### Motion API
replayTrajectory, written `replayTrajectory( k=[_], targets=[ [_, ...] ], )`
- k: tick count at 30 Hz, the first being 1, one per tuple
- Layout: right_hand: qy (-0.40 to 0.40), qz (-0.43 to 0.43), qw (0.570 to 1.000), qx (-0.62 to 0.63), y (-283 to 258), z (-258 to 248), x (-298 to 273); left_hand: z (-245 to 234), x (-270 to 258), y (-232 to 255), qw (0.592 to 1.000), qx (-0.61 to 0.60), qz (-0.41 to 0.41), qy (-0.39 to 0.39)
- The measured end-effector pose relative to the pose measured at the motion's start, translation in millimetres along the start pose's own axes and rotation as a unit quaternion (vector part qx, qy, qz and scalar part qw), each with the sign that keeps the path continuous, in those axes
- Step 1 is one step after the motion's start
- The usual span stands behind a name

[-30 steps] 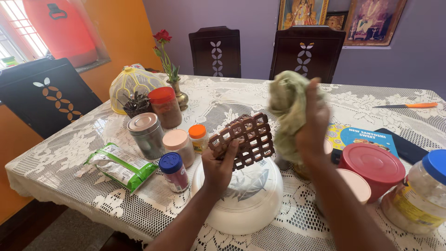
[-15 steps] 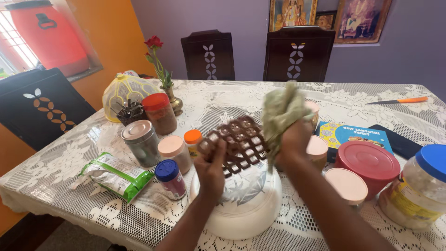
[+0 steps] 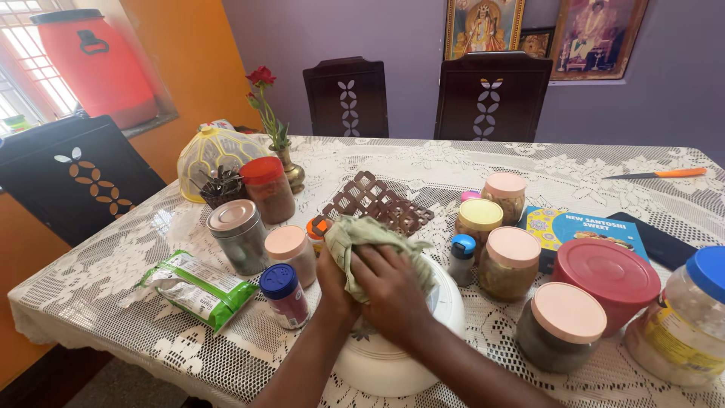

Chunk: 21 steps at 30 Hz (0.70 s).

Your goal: The person wipes the inside and outside of a white bowl using a green cloth. They then pick up two brown plastic coasters and wipe them thoroughly with the same cloth before placing them back on the table.

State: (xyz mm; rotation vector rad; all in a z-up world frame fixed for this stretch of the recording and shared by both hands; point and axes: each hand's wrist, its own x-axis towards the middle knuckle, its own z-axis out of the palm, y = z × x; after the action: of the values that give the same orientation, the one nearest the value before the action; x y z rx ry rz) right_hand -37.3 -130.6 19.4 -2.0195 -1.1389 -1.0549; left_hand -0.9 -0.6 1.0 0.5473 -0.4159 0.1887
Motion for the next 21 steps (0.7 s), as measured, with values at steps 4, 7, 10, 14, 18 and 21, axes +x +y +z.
replayTrajectory(
  k=[4,7,10,14,18,21],
  targets=[
    [0.059,-0.016,0.984,-0.168,26,-25,19,27,-4,2,0.997,0.034,-0.034,0.055],
    [0.098,0.062,0.975,-0.188,39,-35,27,37,-7,2,0.995,0.074,-0.058,0.019],
    [0.062,0.077,0.989,-0.113,33,-31,19,35,-7,-3,0.99,0.105,-0.096,0.01],
    [0.024,-0.011,0.998,-0.062,6,-17,14,33,-16,8,0.992,0.011,-0.127,-0.022],
    [0.034,0.026,0.986,-0.161,20,-34,30,30,-9,5,0.994,0.028,-0.095,-0.035],
    [0.092,0.088,0.991,-0.045,27,-55,34,34,-11,4,0.982,0.049,-0.081,-0.161]
  ],
)
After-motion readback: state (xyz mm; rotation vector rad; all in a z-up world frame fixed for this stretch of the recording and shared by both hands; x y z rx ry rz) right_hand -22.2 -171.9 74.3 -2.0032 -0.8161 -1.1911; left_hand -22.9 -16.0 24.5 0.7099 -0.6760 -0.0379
